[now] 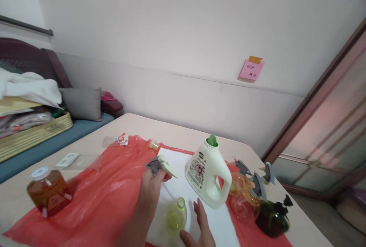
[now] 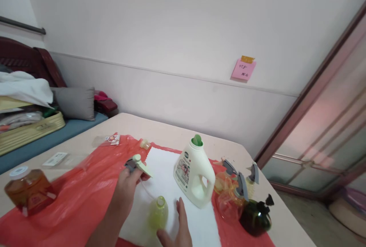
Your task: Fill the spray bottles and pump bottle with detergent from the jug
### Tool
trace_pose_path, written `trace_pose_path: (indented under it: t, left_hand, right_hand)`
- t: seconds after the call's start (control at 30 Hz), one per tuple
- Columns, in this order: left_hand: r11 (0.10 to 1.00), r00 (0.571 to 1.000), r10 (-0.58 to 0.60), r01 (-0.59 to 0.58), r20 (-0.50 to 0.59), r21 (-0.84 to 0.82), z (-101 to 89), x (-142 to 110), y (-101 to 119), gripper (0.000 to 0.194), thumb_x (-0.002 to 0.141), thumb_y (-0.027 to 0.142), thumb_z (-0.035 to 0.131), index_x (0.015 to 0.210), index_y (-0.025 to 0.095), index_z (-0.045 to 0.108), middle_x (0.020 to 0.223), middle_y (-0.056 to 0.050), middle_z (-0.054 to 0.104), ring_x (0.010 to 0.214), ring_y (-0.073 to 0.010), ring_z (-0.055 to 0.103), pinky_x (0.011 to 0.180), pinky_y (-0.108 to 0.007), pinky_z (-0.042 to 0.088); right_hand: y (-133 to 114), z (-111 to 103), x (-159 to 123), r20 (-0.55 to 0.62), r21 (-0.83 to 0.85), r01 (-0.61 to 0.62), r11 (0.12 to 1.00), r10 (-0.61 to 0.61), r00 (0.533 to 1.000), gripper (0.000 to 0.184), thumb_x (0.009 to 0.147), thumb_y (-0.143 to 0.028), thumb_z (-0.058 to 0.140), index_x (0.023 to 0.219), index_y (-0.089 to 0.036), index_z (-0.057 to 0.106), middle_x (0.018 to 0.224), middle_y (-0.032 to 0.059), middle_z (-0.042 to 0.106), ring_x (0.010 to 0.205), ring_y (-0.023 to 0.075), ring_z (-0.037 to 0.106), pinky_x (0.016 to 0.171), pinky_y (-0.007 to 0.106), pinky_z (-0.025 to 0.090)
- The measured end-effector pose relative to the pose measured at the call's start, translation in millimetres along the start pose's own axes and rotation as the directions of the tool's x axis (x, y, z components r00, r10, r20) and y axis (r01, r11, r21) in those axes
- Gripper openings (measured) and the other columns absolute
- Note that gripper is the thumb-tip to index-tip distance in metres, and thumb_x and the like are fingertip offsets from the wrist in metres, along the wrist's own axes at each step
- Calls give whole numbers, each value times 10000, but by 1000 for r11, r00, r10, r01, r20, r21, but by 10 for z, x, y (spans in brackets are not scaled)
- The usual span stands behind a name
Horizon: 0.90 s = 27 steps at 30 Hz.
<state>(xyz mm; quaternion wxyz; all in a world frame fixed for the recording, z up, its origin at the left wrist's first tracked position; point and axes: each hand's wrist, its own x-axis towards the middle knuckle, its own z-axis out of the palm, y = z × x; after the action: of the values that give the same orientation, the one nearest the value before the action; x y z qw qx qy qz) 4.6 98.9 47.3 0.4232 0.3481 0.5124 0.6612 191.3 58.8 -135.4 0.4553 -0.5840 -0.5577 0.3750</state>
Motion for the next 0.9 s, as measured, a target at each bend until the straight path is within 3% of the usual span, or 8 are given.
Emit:
trace_pose_path:
  t: [0.13,0.3,0.4,0.53,0.63,0.73,0.83,0.9]
  left_hand:
    - [993,991,35,-49,131,111,124,-91,-85,158,710,250,664,559,210,645,595,-5,638,637,-185,561,650,-286,431]
    - [983,977,-38,-2,211,183,272,-110,-191,174,692,205,684,523,231,653,587,-1,614,612,-191,514,608,-295,378]
    - [975,975,-80,33,209,218,311,-95,-211,197,683,202,723,503,238,651,528,21,549,560,-173,461,577,-294,337]
    - [969,985,-142,117,101,219,293,-94,-215,179,692,266,739,530,227,673,554,7,587,587,-184,527,597,-290,376]
    - [976,974,-217,217,64,0,267,-106,-230,178,716,367,723,677,194,714,747,-58,715,759,-235,651,707,-318,464]
    - [903,923,-347,377,164,-208,269,-130,-257,285,691,436,754,761,167,694,805,-94,747,782,-254,686,738,-354,492]
    - [905,926,-337,368,169,-211,294,-159,-284,304,666,417,789,788,155,698,797,-85,749,783,-249,699,706,-328,483]
    - [925,939,-309,334,153,-179,306,-169,-300,291,680,405,784,797,150,708,793,-76,745,773,-241,699,679,-313,476]
  right_hand:
    - [-175,133,128,181,-8,-101,995,101,978,1122,480,-139,657,1523,-183,249,1544,136,429,1412,295,427,1148,411,353]
    - [-220,282,182,274,98,-110,989,80,958,866,492,-183,669,1318,-214,411,1088,67,715,957,296,677,835,384,513]
    - [-282,258,195,205,80,-75,994,57,977,733,531,-256,663,1235,-226,459,961,39,719,840,285,674,765,384,507]
    - [-518,126,190,45,160,72,985,-80,996,755,529,-289,639,1263,-222,479,1196,70,651,1085,295,621,942,374,474]
    - [-721,23,151,-60,159,86,984,-77,995,749,538,-268,636,1266,-226,466,1215,71,625,1097,281,612,949,364,475]
    - [-869,-54,111,-113,106,121,987,-109,988,657,543,-234,655,1183,-249,509,1089,42,654,959,261,634,850,355,505]
    - [-937,-110,101,-158,78,191,979,-177,972,573,525,-179,651,1088,-262,584,1021,32,660,932,261,622,826,357,501]
    - [-935,-130,111,-136,194,174,965,-149,979,588,520,-177,672,1098,-260,605,1039,35,671,948,263,623,838,361,498]
